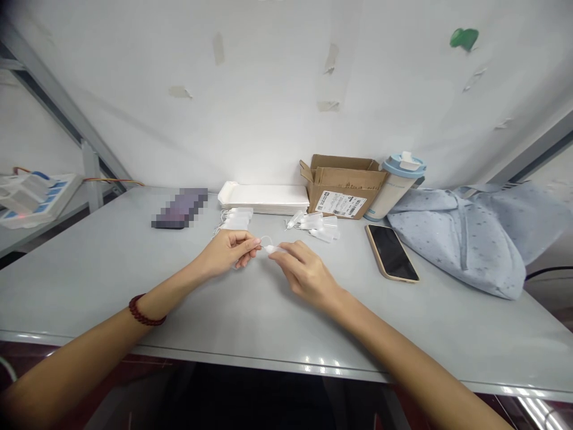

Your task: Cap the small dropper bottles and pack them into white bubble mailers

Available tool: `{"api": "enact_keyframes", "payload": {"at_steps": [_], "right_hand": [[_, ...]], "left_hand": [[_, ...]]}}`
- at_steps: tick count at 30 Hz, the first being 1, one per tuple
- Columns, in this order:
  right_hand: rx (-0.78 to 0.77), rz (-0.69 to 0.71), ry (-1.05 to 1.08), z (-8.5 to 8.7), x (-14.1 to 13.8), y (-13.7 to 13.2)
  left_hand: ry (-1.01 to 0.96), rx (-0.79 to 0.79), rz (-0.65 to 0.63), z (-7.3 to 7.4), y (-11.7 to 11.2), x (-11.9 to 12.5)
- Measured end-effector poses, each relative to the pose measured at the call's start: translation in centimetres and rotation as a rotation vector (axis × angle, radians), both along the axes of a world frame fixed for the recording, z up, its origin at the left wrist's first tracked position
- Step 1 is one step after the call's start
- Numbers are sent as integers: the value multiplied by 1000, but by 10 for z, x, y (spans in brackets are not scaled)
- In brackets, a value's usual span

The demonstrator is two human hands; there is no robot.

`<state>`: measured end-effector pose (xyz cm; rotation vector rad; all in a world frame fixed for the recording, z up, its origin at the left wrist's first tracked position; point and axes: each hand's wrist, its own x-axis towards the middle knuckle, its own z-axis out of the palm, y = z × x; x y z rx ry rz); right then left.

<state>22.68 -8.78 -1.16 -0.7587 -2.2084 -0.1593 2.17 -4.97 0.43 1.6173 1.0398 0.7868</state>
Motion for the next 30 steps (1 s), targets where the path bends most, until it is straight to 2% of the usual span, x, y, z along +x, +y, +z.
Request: {"api": "enact_keyframes", "payload": {"at_steps": [6, 11, 20, 25, 30], "right_hand": [[30, 20, -32, -4, 1, -1], [60, 27, -45, -8, 1, -2], [17, 37, -46, -12, 2, -3], [35, 9, -72, -8, 3, -1], [73, 11, -70, -4, 3, 1]], "left_hand": [[-8, -8, -3, -5, -2, 3], [-3, -25, -13, -3, -6, 4], [-18, -53, -17, 0, -12, 8], [-123, -95, -32, -1, -7, 8], [-193, -167, 10, 1, -1, 3]]}}
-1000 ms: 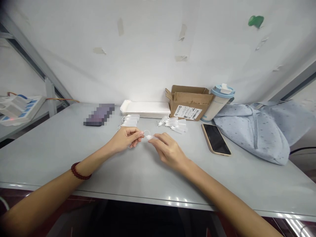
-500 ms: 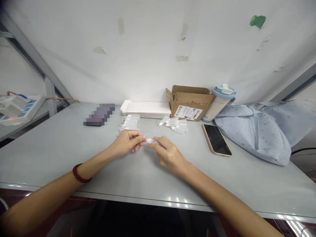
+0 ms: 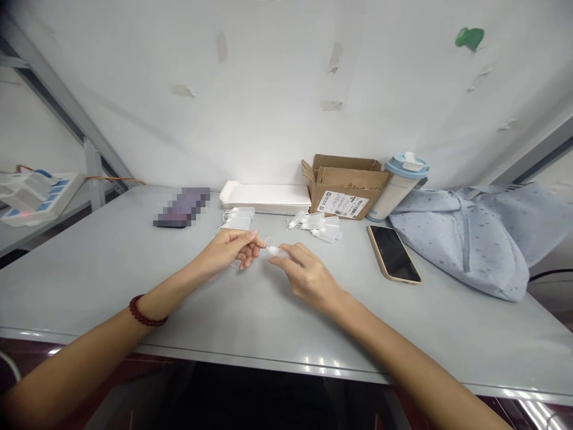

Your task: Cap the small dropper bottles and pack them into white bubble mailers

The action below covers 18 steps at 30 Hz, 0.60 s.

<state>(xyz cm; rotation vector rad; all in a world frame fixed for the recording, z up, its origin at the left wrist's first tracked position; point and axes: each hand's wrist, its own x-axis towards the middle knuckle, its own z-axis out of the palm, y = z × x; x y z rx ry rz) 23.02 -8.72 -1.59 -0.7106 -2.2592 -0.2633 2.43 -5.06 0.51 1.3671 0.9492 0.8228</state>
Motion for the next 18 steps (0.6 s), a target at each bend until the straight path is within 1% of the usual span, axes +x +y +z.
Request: {"api": "enact_keyframes", "payload": {"at_steps": [2, 6, 7, 10, 12, 14, 17, 18], "right_hand": [[1, -3, -3, 0, 0, 0], [18, -16, -17, -2, 0, 1], [20, -17, -22, -2, 0, 1], [16, -18, -43, -2, 1, 4], [-3, -53, -52, -3, 4, 8], [-50, -129, -48, -5, 8, 14], [-133, -261, -38, -11, 20, 25], [-135, -296, -37, -14, 25, 30]], "left_hand": [[29, 23, -19, 1, 0, -2], [151, 90, -155, 2, -1, -3], [168, 97, -172, 2, -1, -3], [153, 112, -149, 6, 1, -6], [109, 121, -87, 11, 5, -12], [50, 122, 23, 15, 11, -21], [2, 143, 271, 20, 25, -38], [6, 170, 356, 20, 30, -44]]}}
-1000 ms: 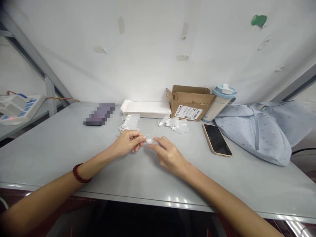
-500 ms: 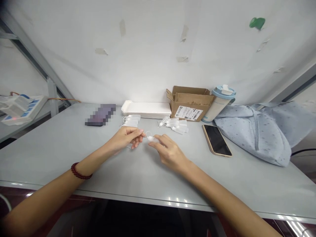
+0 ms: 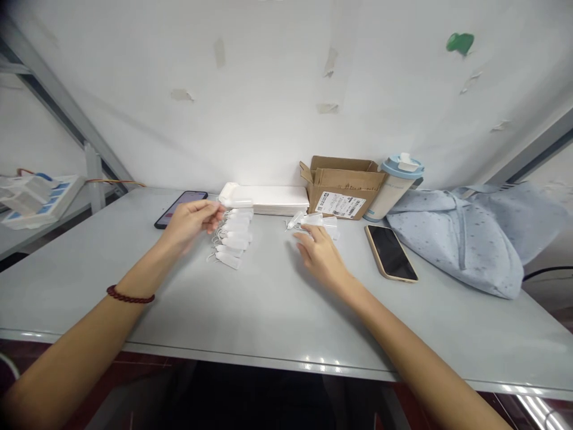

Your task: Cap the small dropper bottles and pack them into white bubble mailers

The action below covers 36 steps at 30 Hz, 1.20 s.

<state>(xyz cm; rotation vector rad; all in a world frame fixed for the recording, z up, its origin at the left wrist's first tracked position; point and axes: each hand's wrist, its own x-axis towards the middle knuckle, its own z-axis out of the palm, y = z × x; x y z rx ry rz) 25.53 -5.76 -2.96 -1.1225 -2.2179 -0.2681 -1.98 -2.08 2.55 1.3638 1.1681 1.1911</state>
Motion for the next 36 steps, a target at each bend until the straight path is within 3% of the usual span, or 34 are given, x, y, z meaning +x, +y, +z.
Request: {"api": "enact_keyframes", "payload": {"at_steps": [3, 9, 15, 18, 30, 36], "right_hand": [[-52, -112, -31, -7, 15, 12], [-160, -210, -56, -12, 32, 25], [-220, -257, -74, -12, 32, 25], [-225, -280, -84, -10, 32, 24], [-345, -385, -150, -1, 33, 24], [-441, -342, -42, -1, 27, 20]], "left_hand": [[78, 55, 146, -3, 14, -14], [260, -15, 104, -26, 29, -19], [695, 290, 173, -42, 35, -18], [826, 346, 166, -45, 36, -20], [730, 341, 310, -35, 29, -16], [648, 411, 246, -30, 13, -2]]}}
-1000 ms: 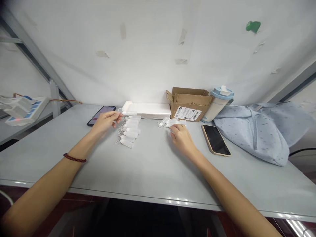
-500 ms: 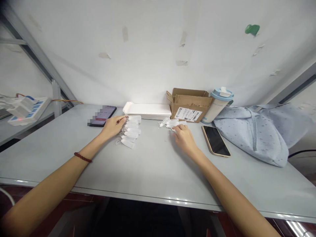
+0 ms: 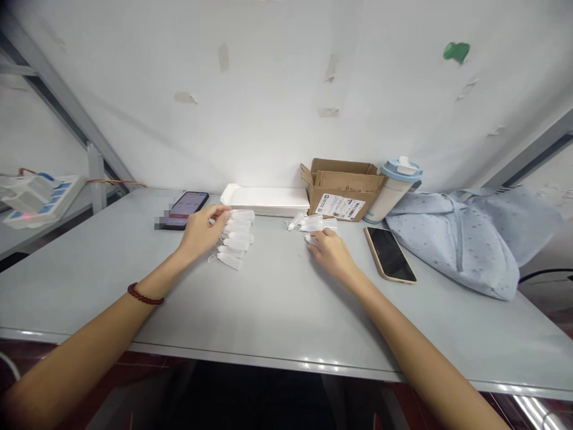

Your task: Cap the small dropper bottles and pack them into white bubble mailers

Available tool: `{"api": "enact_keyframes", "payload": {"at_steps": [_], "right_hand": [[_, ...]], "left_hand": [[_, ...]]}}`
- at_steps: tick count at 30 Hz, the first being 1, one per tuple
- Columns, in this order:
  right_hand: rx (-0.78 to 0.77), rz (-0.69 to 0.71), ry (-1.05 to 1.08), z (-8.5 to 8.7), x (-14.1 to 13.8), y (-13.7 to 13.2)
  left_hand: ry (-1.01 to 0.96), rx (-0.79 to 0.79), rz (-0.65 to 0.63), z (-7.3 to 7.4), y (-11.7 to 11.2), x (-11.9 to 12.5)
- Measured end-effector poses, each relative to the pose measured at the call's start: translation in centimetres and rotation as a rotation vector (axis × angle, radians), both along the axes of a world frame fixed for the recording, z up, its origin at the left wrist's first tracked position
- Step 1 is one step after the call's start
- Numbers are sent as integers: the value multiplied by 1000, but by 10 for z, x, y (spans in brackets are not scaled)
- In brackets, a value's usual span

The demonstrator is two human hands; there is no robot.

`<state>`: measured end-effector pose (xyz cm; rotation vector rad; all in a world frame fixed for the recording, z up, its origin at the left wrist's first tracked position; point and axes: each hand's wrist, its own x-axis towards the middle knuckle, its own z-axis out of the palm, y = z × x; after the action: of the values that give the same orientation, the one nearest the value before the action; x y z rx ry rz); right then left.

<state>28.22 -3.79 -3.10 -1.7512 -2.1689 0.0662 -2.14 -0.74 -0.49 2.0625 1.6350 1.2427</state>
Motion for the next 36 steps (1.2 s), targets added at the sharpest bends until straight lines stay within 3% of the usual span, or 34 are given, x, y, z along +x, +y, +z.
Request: {"api": "enact_keyframes", "payload": {"at_steps": [8, 17, 24, 36], "right_hand": [[222, 257, 239, 14, -24, -21], [396, 450, 299, 24, -41, -41], [421, 559, 250, 23, -43, -43], [465, 537, 238, 23, -43, -43]], "left_hand": [[89, 48, -220, 4, -24, 24], [-102, -244, -434, 9, -45, 42], [-175, -324, -432, 10, -43, 42], [-251, -410, -474, 14, -42, 41]]}}
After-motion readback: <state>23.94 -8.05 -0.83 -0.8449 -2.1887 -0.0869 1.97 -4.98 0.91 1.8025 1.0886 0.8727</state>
